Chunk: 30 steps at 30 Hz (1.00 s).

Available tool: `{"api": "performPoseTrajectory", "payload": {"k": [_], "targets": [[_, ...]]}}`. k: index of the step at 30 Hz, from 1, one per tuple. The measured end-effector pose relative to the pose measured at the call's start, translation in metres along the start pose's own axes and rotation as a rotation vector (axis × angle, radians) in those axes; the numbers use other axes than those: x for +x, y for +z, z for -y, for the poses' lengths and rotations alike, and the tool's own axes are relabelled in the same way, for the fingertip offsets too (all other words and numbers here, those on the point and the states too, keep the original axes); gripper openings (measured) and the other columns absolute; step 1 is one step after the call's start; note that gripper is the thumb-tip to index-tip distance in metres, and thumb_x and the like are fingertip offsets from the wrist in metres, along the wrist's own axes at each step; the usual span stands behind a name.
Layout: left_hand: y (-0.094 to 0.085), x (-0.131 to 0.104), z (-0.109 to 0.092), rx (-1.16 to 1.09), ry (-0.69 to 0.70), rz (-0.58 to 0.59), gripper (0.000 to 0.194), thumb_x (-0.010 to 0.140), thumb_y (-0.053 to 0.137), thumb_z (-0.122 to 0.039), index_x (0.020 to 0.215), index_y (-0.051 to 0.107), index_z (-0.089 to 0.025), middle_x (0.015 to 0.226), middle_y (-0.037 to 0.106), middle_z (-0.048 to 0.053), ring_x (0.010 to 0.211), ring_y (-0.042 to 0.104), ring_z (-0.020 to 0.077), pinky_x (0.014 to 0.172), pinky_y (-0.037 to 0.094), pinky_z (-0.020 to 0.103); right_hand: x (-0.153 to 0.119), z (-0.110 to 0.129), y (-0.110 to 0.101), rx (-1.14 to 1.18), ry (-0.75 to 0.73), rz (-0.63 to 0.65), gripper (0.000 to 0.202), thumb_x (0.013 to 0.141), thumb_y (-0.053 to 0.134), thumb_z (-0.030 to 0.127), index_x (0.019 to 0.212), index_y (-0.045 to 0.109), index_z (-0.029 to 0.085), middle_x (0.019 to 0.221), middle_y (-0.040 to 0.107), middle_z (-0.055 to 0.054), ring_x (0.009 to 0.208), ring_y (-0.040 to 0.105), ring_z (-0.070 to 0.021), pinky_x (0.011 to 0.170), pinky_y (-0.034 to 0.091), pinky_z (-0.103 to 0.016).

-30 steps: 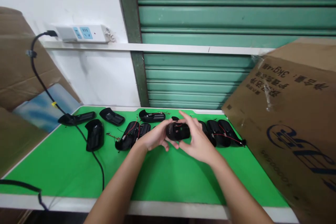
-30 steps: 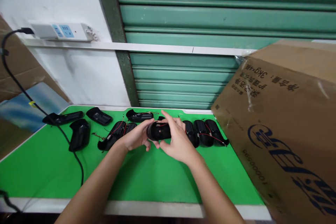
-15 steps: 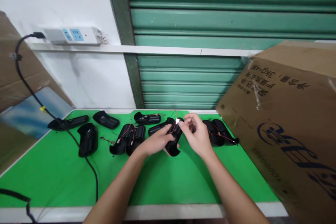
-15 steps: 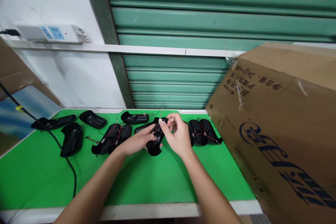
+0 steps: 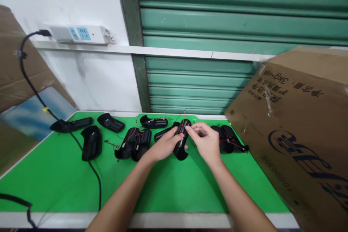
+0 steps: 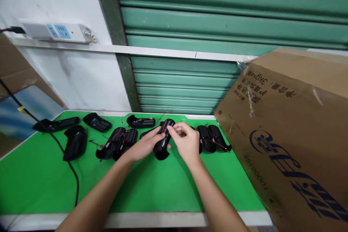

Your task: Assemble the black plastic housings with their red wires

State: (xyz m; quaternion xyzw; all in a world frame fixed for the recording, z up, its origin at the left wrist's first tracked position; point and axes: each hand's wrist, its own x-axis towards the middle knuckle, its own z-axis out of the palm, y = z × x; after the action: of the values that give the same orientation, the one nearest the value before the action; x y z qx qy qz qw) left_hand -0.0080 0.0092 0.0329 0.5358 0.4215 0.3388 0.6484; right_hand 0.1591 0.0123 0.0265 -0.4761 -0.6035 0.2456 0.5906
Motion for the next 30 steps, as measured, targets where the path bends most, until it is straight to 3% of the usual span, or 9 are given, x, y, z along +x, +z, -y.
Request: {"api": "performPoseTrajectory", "payload": {"k": [7,14,20,25,30], "targets": [[0.008,0.003,-0.001,-0.053,0.053,-0.049,0.053,0.093,0.057,-0.058,0.126,0.063,-0.017,0.11,0.069,0.008,0.076,0.071,0.0181,0.077,0.056,0.033,-0.003,0.005,-0.001,-0.065,-0.089,0.028,0.017,0.086,0.071,0.037,0.08,0.073,0.021,0.067,0.072,-0.001,0.055,0.065,-0.0155,0.058,0.054,-0.028],[0.012,0.007,0.003,-0.067,0.055,-0.103,0.058,0.089,0.059,-0.066,0.113,0.067,-0.013,0.094,0.072,0.007,0.071,0.068,0.0177,0.067,0.057,0.03,-0.002,0.004,0.0,0.081,-0.006,0.185,0.017,0.084,0.073,0.034,0.092,0.075,0.02,0.076,0.076,-0.004,0.058,0.068,-0.0159,0.059,0.056,-0.028],[0.01,0.012,0.012,-0.093,0.007,-0.138,0.053,0.093,0.049,-0.067,0.107,0.059,-0.017,0.086,0.067,0.003,0.063,0.066,0.0165,0.06,0.056,0.029,-0.003,0.001,0.004,0.201,0.064,0.153,0.02,0.081,0.077,0.035,0.096,0.078,0.021,0.092,0.081,-0.007,0.077,0.076,-0.0212,0.075,0.063,-0.035],[0.01,0.011,0.011,-0.15,0.077,-0.097,0.048,0.089,0.055,-0.066,0.102,0.053,-0.02,0.098,0.059,0.002,0.077,0.063,0.0151,0.064,0.058,0.028,-0.004,-0.001,0.008,0.284,0.117,0.074,0.025,0.078,0.08,0.039,0.092,0.071,0.02,0.08,0.08,-0.006,0.071,0.076,-0.0208,0.069,0.062,-0.033],[0.009,0.011,0.01,-0.121,0.115,-0.069,0.05,0.091,0.051,-0.066,0.109,0.053,-0.02,0.103,0.058,0.004,0.084,0.061,0.0169,0.072,0.057,0.032,-0.005,0.001,0.003,0.201,0.039,0.136,0.019,0.081,0.077,0.037,0.091,0.075,0.02,0.084,0.079,-0.007,0.072,0.073,-0.02,0.066,0.06,-0.032]]}}
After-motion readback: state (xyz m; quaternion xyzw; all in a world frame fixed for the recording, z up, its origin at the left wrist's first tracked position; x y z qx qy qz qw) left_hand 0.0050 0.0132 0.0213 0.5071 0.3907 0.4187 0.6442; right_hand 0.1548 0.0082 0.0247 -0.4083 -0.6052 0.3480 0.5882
